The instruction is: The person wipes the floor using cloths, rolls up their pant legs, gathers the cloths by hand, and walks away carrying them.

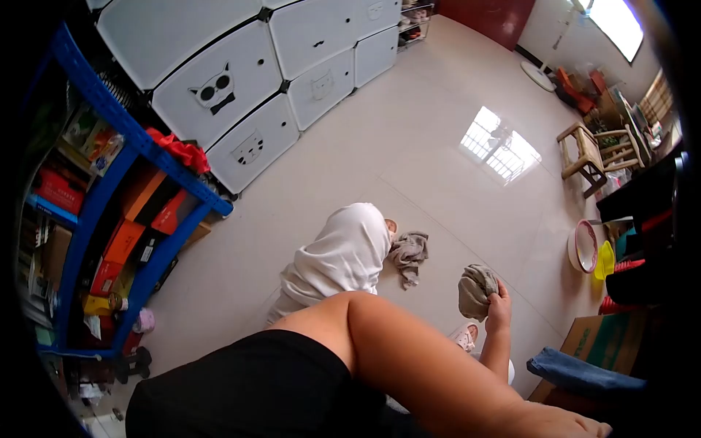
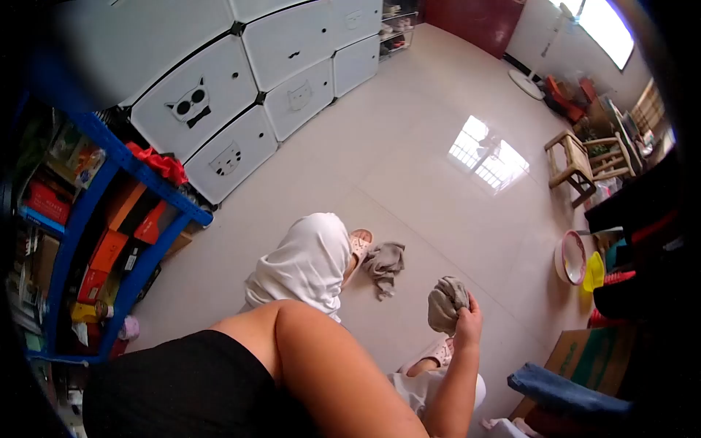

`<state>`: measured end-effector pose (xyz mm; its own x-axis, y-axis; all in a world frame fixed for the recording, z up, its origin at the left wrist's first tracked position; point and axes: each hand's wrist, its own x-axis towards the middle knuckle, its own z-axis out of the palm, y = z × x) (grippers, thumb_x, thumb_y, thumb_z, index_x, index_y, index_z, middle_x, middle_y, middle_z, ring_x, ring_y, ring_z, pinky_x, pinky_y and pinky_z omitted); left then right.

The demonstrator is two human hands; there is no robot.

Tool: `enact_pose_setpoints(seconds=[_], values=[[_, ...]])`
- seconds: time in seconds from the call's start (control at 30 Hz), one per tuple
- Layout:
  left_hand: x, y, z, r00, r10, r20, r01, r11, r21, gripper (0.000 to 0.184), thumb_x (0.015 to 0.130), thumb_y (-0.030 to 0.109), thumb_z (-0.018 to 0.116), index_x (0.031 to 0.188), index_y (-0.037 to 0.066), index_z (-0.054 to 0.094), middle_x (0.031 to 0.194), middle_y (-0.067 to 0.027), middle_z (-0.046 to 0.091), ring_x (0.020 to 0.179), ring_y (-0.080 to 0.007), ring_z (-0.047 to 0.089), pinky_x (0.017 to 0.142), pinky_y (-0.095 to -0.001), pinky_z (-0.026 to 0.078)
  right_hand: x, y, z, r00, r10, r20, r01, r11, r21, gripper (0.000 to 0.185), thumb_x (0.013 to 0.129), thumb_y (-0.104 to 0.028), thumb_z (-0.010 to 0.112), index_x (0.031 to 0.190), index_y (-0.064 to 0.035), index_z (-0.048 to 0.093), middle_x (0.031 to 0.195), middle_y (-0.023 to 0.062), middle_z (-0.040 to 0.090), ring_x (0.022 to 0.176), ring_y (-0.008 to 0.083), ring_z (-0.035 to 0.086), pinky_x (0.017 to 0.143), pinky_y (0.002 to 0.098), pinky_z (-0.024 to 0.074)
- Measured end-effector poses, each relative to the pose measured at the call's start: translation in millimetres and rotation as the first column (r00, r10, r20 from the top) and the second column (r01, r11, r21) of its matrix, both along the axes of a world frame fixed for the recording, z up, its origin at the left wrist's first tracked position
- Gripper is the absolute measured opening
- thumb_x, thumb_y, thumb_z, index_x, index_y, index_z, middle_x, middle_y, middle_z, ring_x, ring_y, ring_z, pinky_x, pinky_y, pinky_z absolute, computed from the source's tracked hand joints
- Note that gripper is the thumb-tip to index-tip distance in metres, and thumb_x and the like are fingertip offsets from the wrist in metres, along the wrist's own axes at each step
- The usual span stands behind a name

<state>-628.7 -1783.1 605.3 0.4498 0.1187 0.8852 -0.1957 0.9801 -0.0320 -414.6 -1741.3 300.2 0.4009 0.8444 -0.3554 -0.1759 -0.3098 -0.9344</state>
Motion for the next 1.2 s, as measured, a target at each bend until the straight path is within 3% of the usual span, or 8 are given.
enact_pose_setpoints(seconds=[0.27, 0.3, 0.37, 0.47, 0.6, 1.1, 1.2], values=[[-18.3, 20.4, 8.7, 0.995, -0.098, -0.023, 0.095, 0.991, -0.093, 0.026, 0.079, 0.004, 0.048, 0.105, 0.001, 0.045, 0.086, -0.0077, 0.055, 0.075, -0.0123, 0.053, 0.062, -0.0205, 0.043, -9.7, 1.5, -3.4, 0.999, 0.047, 0.001, -0.047, 0.999, -0.012, 0.050, 0.063, 0.007, 0.033, 0.112, 0.0030, 0.043, 0.102, 0.0117, 0.052, 0.092, 0.0200, 0.051, 0.081, 0.0288, 0.0406], [-31.0, 34.9, 14.5, 0.949, -0.232, -0.212, 0.233, 0.972, -0.020, 0.023, 0.080, 0.004, 0.047, 0.103, 0.000, 0.046, 0.086, -0.0081, 0.055, 0.076, -0.0131, 0.053, 0.063, -0.0214, 0.043, -6.8, 2.9, -2.2, 0.999, 0.035, 0.020, -0.034, 0.999, -0.017, 0.049, 0.063, 0.006, 0.033, 0.111, 0.0032, 0.044, 0.102, 0.0118, 0.052, 0.092, 0.0198, 0.051, 0.081, 0.0289, 0.0409], [-40.1, 41.2, 16.1, 0.852, -0.342, -0.396, 0.377, 0.926, 0.011, 0.020, 0.080, 0.004, 0.046, 0.100, 0.000, 0.046, 0.086, -0.0085, 0.055, 0.076, -0.0138, 0.054, 0.063, -0.0224, 0.043, -2.4, 0.6, -12.8, 0.998, 0.056, 0.029, -0.055, 0.998, -0.016, 0.049, 0.063, 0.006, 0.034, 0.111, 0.0033, 0.044, 0.101, 0.0119, 0.052, 0.091, 0.0197, 0.051, 0.080, 0.0288, 0.0411], [-30.9, 31.0, 9.9, 0.988, -0.126, -0.084, 0.122, 0.991, -0.053, 0.021, 0.081, 0.004, 0.045, 0.101, -0.001, 0.046, 0.087, -0.0091, 0.055, 0.077, -0.0142, 0.053, 0.065, -0.0230, 0.043, -2.7, 5.3, 0.0, 0.997, 0.065, 0.029, -0.065, 0.998, -0.018, 0.050, 0.062, 0.006, 0.034, 0.111, 0.0032, 0.043, 0.101, 0.0118, 0.053, 0.090, 0.0196, 0.052, 0.080, 0.0283, 0.0412], [-32.0, 21.6, 2.8, 0.973, 0.154, 0.171, -0.121, 0.974, -0.189, 0.022, 0.081, 0.004, 0.044, 0.102, -0.002, 0.046, 0.087, -0.0097, 0.055, 0.079, -0.0146, 0.053, 0.067, -0.0236, 0.043, -4.8, -1.5, -5.6, 0.997, 0.072, 0.037, -0.069, 0.996, -0.062, 0.051, 0.064, 0.006, 0.033, 0.114, 0.0031, 0.041, 0.102, 0.0128, 0.052, 0.091, 0.0210, 0.052, 0.080, 0.0291, 0.0419], [-24.2, 9.0, 3.2, 0.920, 0.241, 0.308, -0.170, 0.956, -0.241, 0.033, 0.085, 0.008, 0.040, 0.117, 0.000, 0.034, 0.105, -0.0094, 0.049, 0.091, -0.0145, 0.050, 0.075, -0.0250, 0.040, -3.2, -1.3, -9.6, 0.998, 0.069, 0.007, -0.069, 0.998, -0.011, 0.053, 0.063, 0.005, 0.033, 0.115, 0.0034, 0.040, 0.103, 0.0134, 0.052, 0.092, 0.0214, 0.052, 0.081, 0.0300, 0.0419], [-22.0, 9.8, 0.7, 0.929, 0.255, 0.267, -0.197, 0.954, -0.224, 0.033, 0.086, 0.009, 0.039, 0.117, 0.000, 0.034, 0.105, -0.0107, 0.049, 0.091, -0.0164, 0.049, 0.076, -0.0263, 0.040, -1.7, -1.2, -10.1, 0.997, 0.067, 0.047, -0.067, 0.998, -0.011, 0.053, 0.063, 0.005, 0.033, 0.115, 0.0038, 0.040, 0.103, 0.0135, 0.051, 0.091, 0.0213, 0.053, 0.081, 0.0300, 0.0419]])
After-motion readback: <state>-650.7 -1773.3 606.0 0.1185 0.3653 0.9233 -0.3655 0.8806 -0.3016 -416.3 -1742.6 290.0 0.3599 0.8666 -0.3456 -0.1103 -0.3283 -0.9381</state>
